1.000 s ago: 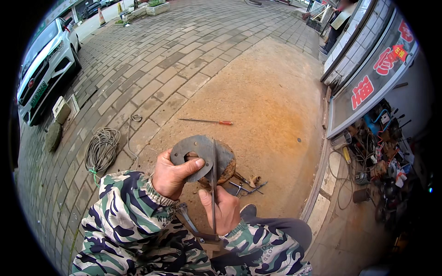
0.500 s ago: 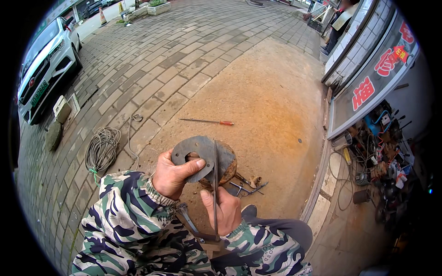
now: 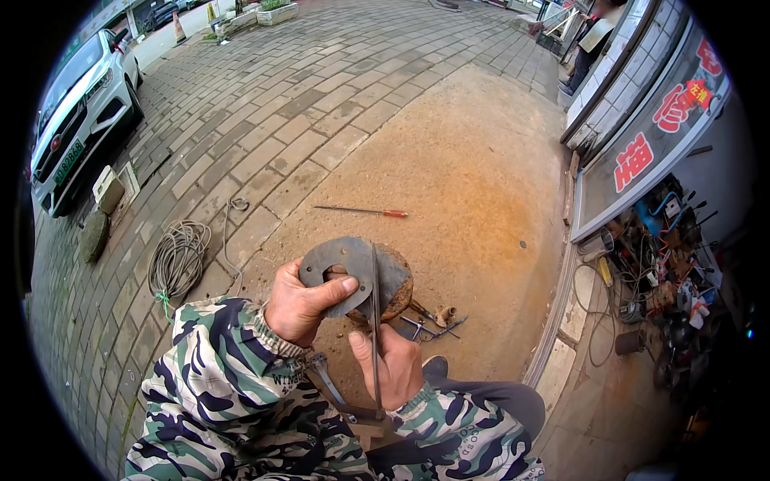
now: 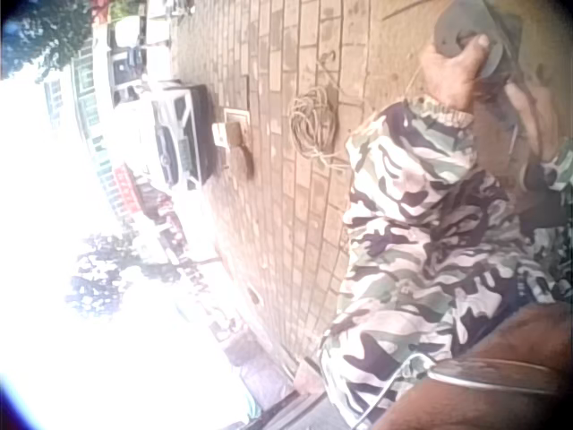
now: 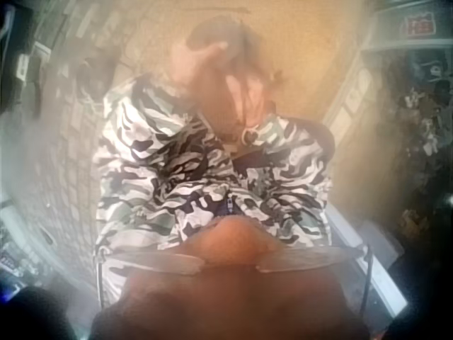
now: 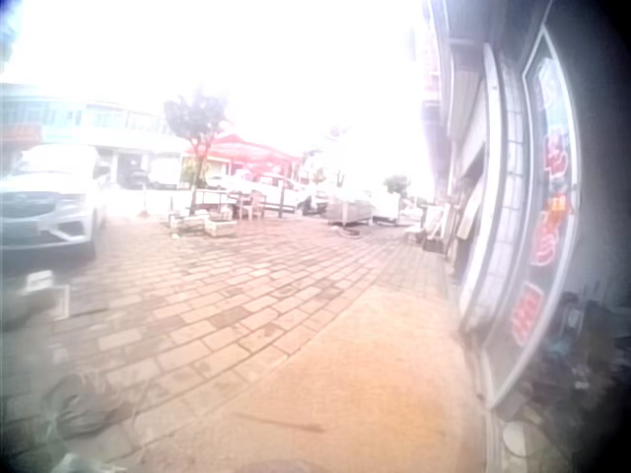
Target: The person uses a hammer and punch to drive pins into a metal plate, then uses shears to trim the edges of the plate. The person then places the plate onto a cylindrical metal part.
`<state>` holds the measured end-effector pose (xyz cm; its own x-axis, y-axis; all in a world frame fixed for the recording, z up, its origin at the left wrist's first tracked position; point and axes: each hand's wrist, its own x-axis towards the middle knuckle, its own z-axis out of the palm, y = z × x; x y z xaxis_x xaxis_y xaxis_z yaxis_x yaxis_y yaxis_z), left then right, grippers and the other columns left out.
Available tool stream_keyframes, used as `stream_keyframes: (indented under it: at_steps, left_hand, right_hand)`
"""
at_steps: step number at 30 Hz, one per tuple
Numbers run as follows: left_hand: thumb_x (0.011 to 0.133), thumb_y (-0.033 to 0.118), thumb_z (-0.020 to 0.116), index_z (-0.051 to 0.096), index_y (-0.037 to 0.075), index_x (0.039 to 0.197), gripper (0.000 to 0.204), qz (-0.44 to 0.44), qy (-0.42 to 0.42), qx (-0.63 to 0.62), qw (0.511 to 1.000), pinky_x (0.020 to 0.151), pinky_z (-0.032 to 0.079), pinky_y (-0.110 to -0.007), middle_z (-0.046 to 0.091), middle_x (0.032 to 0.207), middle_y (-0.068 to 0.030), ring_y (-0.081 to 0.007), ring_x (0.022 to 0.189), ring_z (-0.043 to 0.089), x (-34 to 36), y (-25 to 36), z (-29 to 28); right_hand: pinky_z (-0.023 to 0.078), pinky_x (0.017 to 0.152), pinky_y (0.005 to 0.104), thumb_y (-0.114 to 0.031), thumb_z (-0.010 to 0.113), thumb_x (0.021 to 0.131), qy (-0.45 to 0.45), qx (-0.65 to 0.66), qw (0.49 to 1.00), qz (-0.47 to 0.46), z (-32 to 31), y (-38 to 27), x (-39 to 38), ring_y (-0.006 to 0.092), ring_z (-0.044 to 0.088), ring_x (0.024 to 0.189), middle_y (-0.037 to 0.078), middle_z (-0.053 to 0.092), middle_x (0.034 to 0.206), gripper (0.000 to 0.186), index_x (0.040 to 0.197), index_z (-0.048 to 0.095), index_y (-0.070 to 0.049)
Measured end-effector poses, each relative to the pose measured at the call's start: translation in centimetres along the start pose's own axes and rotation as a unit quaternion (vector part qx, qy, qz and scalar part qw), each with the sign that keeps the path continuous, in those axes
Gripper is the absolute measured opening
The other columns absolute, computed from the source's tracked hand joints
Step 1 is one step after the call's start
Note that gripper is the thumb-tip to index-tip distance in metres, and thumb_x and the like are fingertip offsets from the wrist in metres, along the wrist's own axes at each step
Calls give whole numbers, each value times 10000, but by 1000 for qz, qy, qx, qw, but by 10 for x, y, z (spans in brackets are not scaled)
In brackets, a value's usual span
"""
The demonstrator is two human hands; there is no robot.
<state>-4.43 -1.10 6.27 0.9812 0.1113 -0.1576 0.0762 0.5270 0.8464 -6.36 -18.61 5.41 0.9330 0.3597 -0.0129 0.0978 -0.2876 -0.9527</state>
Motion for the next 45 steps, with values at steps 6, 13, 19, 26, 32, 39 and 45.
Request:
stream_keyframes:
  at_steps: [6,13,19,26,32,39,45]
  left_hand:
    - [856,-36,725,661,-44,1155,306,-1,0,-1,1000,823,581,-317,734,1038,-107,-170,906,706,0,1,0]
    - [847,-42,733,664,-46,1152,312,-9,3,-4,1000,826,581,-316,733,1041,-109,-169,908,705,0,2,-1]
    - [834,-41,745,670,-49,1133,308,-15,0,5,1000,815,583,-315,734,1028,-108,-167,893,706,1,3,-1]
    - [819,-10,773,672,-35,1108,307,-28,-9,8,1000,800,567,-309,721,989,-84,-163,857,693,3,11,-3]
    - [818,-8,775,665,-36,1138,339,-41,-19,6,999,831,572,-312,727,1018,-95,-170,885,702,5,12,-6]
    - [812,-17,776,661,-39,1141,349,-46,-31,11,998,822,579,-306,728,1006,-100,-173,873,708,7,17,-9]
    - [806,-32,770,664,-41,1131,342,-34,-23,34,999,808,581,-299,731,988,-96,-170,857,709,4,22,-14]
  right_hand:
    - [449,577,380,-405,603,986,-10,-2,1000,24,-1,-2,-1,244,576,585,156,570,626,453,898,620,39]
    - [442,566,381,-396,602,987,6,2,1000,0,-1,0,0,242,566,570,163,561,614,447,874,619,36]
    - [438,561,381,-377,605,988,12,3,1000,-5,0,0,-2,238,554,562,159,556,609,433,856,617,35]
    - [438,562,378,-371,611,987,2,-6,1000,-1,-3,-2,-1,224,536,561,158,550,605,431,853,618,39]
    - [444,566,374,-367,620,983,2,-8,1000,2,-2,-2,-2,212,553,573,168,562,614,429,860,622,44]
    - [442,548,386,-371,631,977,2,-22,1000,1,-4,-1,-2,239,562,545,175,562,595,444,829,618,47]
    - [442,544,389,-366,635,975,-22,-11,1000,-3,-2,0,0,270,562,534,180,560,591,448,796,608,44]
